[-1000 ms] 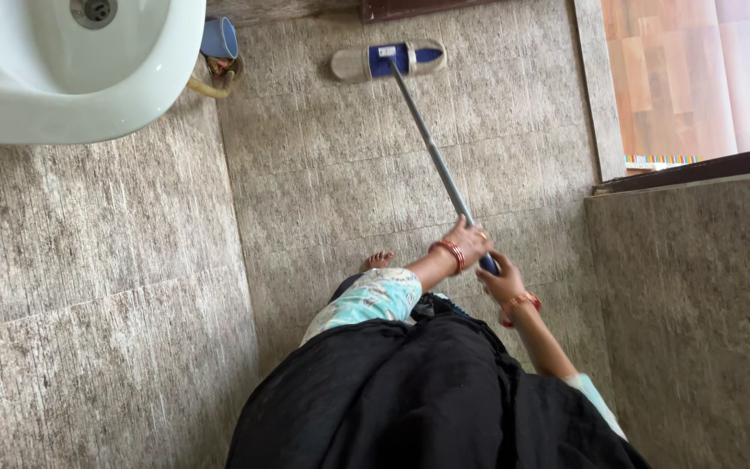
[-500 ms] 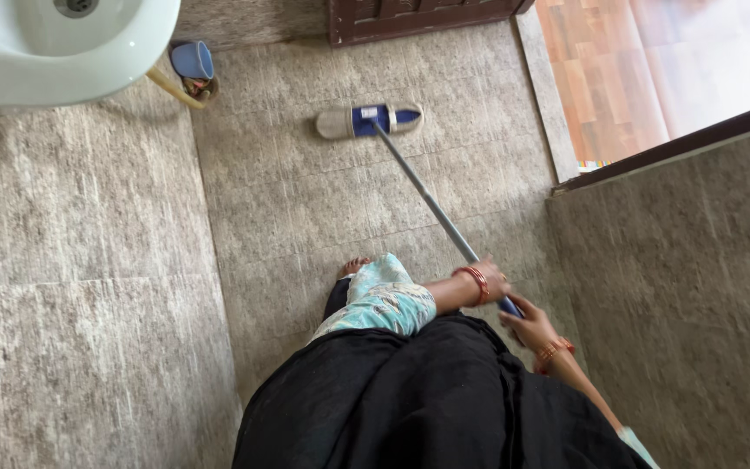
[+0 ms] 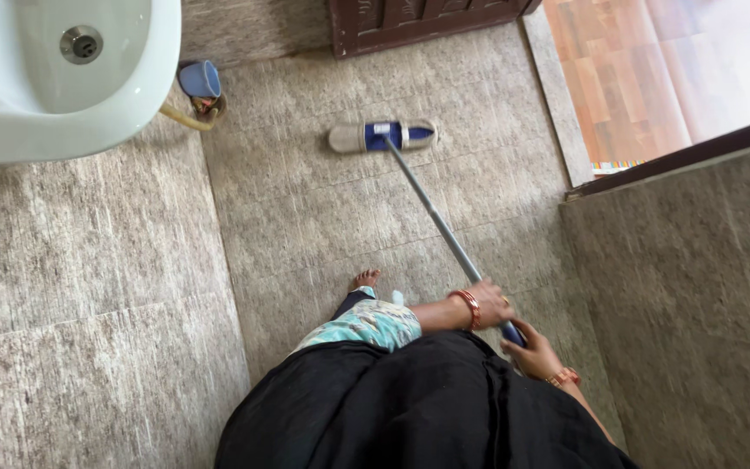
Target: The person mops a tiled floor in a bathroom using a flat mop, moving it around a sink and through a doorway.
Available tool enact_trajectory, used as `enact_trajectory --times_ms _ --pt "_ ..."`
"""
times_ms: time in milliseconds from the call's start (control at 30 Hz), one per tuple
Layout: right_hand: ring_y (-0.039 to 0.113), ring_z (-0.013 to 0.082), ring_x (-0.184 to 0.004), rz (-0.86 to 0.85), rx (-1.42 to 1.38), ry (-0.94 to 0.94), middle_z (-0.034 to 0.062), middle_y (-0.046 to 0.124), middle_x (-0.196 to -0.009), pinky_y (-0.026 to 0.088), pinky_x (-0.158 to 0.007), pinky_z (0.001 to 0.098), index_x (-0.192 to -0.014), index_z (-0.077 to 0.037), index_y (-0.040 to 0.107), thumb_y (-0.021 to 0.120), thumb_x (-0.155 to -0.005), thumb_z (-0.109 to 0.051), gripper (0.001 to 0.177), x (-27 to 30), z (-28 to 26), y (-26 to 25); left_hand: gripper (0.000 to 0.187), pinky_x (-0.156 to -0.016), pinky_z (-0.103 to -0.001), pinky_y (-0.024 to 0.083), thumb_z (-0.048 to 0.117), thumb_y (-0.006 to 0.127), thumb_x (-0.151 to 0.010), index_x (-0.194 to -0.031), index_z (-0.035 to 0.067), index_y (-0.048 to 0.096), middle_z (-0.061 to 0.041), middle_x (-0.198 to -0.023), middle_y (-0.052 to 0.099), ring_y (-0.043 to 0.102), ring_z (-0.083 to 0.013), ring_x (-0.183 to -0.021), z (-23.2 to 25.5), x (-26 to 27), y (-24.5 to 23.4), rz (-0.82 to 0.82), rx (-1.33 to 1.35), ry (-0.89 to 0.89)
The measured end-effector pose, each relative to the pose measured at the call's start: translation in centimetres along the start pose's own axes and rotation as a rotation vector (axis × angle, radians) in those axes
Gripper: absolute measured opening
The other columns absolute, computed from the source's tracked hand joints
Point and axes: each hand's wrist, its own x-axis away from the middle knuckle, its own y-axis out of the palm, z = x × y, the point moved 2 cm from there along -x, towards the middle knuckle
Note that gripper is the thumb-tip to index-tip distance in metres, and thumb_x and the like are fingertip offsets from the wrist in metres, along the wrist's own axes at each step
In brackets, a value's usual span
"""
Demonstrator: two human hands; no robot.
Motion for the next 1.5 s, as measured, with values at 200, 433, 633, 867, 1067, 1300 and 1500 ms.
enact_trajectory --times_ms 200,433,633,867,1067,1300,1500 --pt "0.068 0.0155 -0.068 0.102 0.166 -0.128 0.0126 0.073 -0.094 0.057 -0.057 0.0304 -0.145 -0.007 0.053 0.079 -0.085 -0.018 0.066 -12.5 -9.3 9.1 0.032 -0.104 -0.045 0.046 0.027 0.058 -0.101 -0.133 0.025 0.061 -0.001 -0.137 0.066 0.056 -0.0215 -0.129 -12.1 4.3 1.8 0.022 0.027 -0.382" --pt "0.067 0.0151 -0.067 0.137 0.062 -0.238 0.0127 0.073 -0.094 0.054 -0.057 0.0302 -0.143 -0.003 0.054 0.082 -0.082 -0.017 0.068 -14.9 -11.2 10.6 0.048 -0.103 -0.055 0.041 0.027 0.062 -0.092 -0.138 0.020 0.052 -0.008 -0.152 0.048 0.039 -0.0300 -0.142 -14.5 4.9 1.9 0.097 -0.038 -0.454" --pt "0.058 0.0122 -0.056 0.125 -0.055 -0.004 0.0097 0.071 -0.087 0.046 -0.048 0.0295 -0.144 -0.011 0.057 0.078 -0.083 -0.019 0.065 -6.3 -5.3 3.7 0.024 -0.106 -0.050 0.041 0.027 0.055 -0.101 -0.122 0.022 0.064 -0.002 -0.127 0.068 0.057 -0.0234 -0.127 -7.2 0.7 1.5 0.063 -0.080 -0.139" --pt "0.058 0.0110 -0.058 0.107 0.011 0.081 0.0061 0.071 -0.084 0.045 -0.048 0.0279 -0.147 -0.015 0.056 0.076 -0.086 -0.022 0.064 7.5 0.7 -5.7 0.014 -0.093 -0.039 0.045 0.030 0.059 -0.098 -0.107 0.022 0.067 0.003 -0.099 0.075 0.071 -0.0177 -0.099 6.1 -4.1 -0.7 0.189 -0.136 0.271" --pt "0.059 0.0134 -0.058 0.090 -0.004 0.131 0.0080 0.071 -0.082 0.048 -0.049 0.0307 -0.148 -0.014 0.052 0.076 -0.085 -0.022 0.068 12.1 5.5 -9.2 0.018 -0.088 -0.039 0.045 0.036 0.063 -0.092 -0.107 0.026 0.066 0.006 -0.094 0.075 0.071 -0.0167 -0.095 11.6 -7.0 -1.5 0.156 -0.078 0.436" --pt "0.062 0.0128 -0.061 0.095 0.055 0.055 0.0083 0.071 -0.088 0.051 -0.052 0.0316 -0.147 -0.012 0.051 0.076 -0.085 -0.022 0.068 5.5 2.4 -5.9 0.017 -0.088 -0.040 0.047 0.033 0.062 -0.092 -0.107 0.025 0.066 0.006 -0.105 0.072 0.067 -0.0168 -0.104 3.8 -5.0 -0.3 0.245 0.010 0.305" --pt "0.065 0.0123 -0.066 0.204 0.036 -0.064 0.0106 0.075 -0.092 0.054 -0.057 0.0314 -0.145 -0.010 0.057 0.077 -0.086 -0.021 0.063 -7.8 -4.5 1.4 0.018 -0.096 -0.045 0.049 0.028 0.057 -0.100 -0.115 0.025 0.066 0.001 -0.114 0.071 0.063 -0.0172 -0.118 -8.6 -2.5 0.7 0.232 0.025 -0.062"
